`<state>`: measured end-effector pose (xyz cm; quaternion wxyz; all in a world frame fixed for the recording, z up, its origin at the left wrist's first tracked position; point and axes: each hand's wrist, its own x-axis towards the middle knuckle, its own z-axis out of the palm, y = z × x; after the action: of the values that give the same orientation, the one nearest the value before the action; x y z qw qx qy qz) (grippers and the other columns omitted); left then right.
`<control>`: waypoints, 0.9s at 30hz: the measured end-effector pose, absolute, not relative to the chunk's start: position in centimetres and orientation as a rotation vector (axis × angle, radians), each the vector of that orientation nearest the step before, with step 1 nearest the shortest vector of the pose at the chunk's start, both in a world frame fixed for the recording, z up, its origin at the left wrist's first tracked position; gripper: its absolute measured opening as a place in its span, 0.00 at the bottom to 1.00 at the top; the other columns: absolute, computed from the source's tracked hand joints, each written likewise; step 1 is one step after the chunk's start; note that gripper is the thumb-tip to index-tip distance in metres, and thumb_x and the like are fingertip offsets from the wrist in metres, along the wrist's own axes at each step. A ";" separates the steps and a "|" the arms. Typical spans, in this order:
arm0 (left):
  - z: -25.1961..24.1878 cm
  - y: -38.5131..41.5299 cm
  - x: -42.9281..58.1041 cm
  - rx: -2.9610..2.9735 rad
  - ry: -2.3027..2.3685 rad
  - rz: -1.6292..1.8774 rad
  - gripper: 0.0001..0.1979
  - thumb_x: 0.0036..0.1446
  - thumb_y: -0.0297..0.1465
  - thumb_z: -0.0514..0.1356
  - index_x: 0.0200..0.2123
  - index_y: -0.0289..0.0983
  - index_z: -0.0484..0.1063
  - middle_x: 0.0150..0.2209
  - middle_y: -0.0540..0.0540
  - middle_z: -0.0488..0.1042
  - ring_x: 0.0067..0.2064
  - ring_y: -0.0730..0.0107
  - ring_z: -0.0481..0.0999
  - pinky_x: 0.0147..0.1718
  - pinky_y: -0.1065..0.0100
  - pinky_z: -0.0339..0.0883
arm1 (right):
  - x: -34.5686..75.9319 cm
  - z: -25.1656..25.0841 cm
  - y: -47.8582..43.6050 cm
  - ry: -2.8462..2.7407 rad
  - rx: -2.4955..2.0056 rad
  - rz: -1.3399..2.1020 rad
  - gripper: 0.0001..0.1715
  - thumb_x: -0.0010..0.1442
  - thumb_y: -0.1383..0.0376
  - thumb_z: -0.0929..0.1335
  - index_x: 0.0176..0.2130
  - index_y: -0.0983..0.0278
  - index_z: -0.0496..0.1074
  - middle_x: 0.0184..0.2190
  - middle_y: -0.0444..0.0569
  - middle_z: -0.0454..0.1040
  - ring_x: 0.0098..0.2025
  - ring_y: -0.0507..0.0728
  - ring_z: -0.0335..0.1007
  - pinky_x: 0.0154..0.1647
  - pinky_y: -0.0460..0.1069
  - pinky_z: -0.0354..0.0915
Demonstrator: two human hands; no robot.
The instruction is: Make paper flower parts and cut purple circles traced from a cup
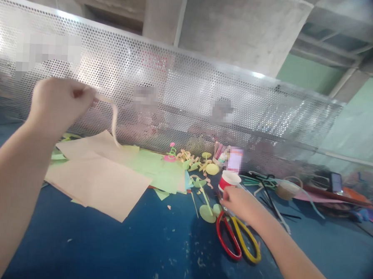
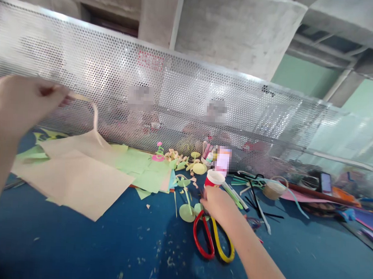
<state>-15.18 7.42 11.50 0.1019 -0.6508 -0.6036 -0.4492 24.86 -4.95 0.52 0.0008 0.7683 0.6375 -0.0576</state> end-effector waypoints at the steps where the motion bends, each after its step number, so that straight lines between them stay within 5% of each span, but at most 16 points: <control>1: 11.7 6.3 -13.9 -2.004 -1.611 -1.516 0.23 0.58 0.43 0.49 0.39 0.29 0.73 0.35 0.47 0.74 0.44 0.58 0.71 0.47 0.56 0.60 | 24.6 0.3 -4.6 2.105 2.420 -0.145 0.10 0.56 0.66 0.61 0.37 0.68 0.69 0.31 0.55 0.74 0.34 0.59 0.72 0.36 0.50 0.62; 5: 11.4 3.4 -8.7 -2.599 -1.192 -2.058 0.22 0.57 0.41 0.55 0.41 0.25 0.72 0.32 0.43 0.76 0.34 0.70 0.76 0.42 0.60 0.68 | 23.9 -1.5 -3.6 2.471 2.300 -0.255 0.15 0.57 0.65 0.63 0.46 0.61 0.65 0.35 0.47 0.73 0.36 0.54 0.70 0.38 0.48 0.62; 12: 8.9 2.5 -3.1 -3.478 -1.112 -1.833 0.14 0.54 0.38 0.59 0.33 0.33 0.77 0.31 0.43 0.79 0.32 0.69 0.78 0.34 0.69 0.72 | 24.1 -2.6 -3.0 2.695 2.306 -0.483 0.11 0.55 0.67 0.63 0.35 0.64 0.73 0.35 0.51 0.76 0.37 0.58 0.71 0.40 0.52 0.64; 16: 7.6 3.3 -2.2 -3.601 -1.182 -1.995 0.14 0.55 0.37 0.59 0.32 0.31 0.77 0.31 0.42 0.79 0.32 0.71 0.77 0.35 0.70 0.71 | 23.8 -0.6 -3.4 2.747 2.374 -0.710 0.15 0.56 0.64 0.64 0.44 0.65 0.71 0.38 0.51 0.76 0.39 0.56 0.73 0.41 0.50 0.66; 23: 6.4 5.0 -2.2 -3.594 -1.466 -2.379 0.09 0.54 0.32 0.62 0.31 0.31 0.76 0.31 0.43 0.79 0.31 0.75 0.77 0.38 0.74 0.71 | 21.2 -0.4 -3.6 2.704 2.494 -1.386 0.18 0.48 0.54 0.70 0.35 0.65 0.70 0.27 0.46 0.75 0.32 0.56 0.72 0.36 0.51 0.67; 27: 5.5 5.6 -1.9 -3.650 -1.581 -2.374 0.09 0.54 0.32 0.61 0.32 0.31 0.77 0.32 0.42 0.79 0.33 0.74 0.78 0.38 0.75 0.71 | 20.0 -2.3 -3.5 2.697 2.393 -1.483 0.17 0.50 0.55 0.69 0.35 0.65 0.71 0.27 0.48 0.75 0.31 0.57 0.72 0.35 0.51 0.67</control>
<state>-1.91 5.57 5.50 -0.6783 -0.5789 -0.2508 -0.3766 19.95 -3.46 -2.27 -0.3698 0.5703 0.6427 -0.3535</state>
